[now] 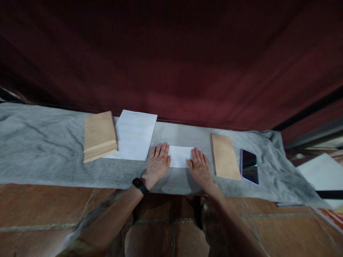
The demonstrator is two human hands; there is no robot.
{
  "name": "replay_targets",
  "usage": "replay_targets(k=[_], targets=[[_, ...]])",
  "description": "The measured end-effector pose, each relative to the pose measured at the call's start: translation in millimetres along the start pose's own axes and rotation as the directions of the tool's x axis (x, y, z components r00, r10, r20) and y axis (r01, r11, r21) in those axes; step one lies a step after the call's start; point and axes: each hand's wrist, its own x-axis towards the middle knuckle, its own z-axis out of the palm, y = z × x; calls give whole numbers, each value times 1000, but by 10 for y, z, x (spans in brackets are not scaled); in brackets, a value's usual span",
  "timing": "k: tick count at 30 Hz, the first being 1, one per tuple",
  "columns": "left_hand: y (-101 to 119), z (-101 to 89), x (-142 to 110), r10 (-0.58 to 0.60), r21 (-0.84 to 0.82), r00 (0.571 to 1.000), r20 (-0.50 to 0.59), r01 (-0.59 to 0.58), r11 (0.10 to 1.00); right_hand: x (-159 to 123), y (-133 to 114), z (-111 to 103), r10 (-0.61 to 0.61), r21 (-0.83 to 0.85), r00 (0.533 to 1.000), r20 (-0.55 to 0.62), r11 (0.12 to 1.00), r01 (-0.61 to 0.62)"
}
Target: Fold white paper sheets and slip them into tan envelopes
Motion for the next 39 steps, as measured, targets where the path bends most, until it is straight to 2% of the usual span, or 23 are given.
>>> replay_targets(k=[8, 11, 14, 20, 26, 33, 39], targets=[[205, 5, 34, 96, -69, 993, -70, -101, 992, 6, -18, -1, 26, 28, 999, 25, 999, -27], [308, 46, 45, 157, -100, 985, -71, -164, 981, 6, -27, 1, 35, 29, 999, 20, 999, -36], [361, 93, 56, 158, -101, 986, -55, -163, 982, 9, -35, -8, 37, 26, 999, 30, 999, -38], [327, 123, 65, 132, -74, 990, -45, -135, 988, 12, -35, -49, 34, 26, 998, 58, 999, -36], [285, 116, 68, 118, -55, 992, -37, -120, 991, 9, -24, -52, 40, 41, 999, 35, 998, -41], [284, 133, 72, 117, -67, 992, -42, -119, 991, 36, -14, -58, 69, 47, 995, 78, 996, -73], [283, 123, 73, 119, -69, 992, -39, -121, 990, 39, 9, -46, 57, 49, 997, 51, 997, -59]])
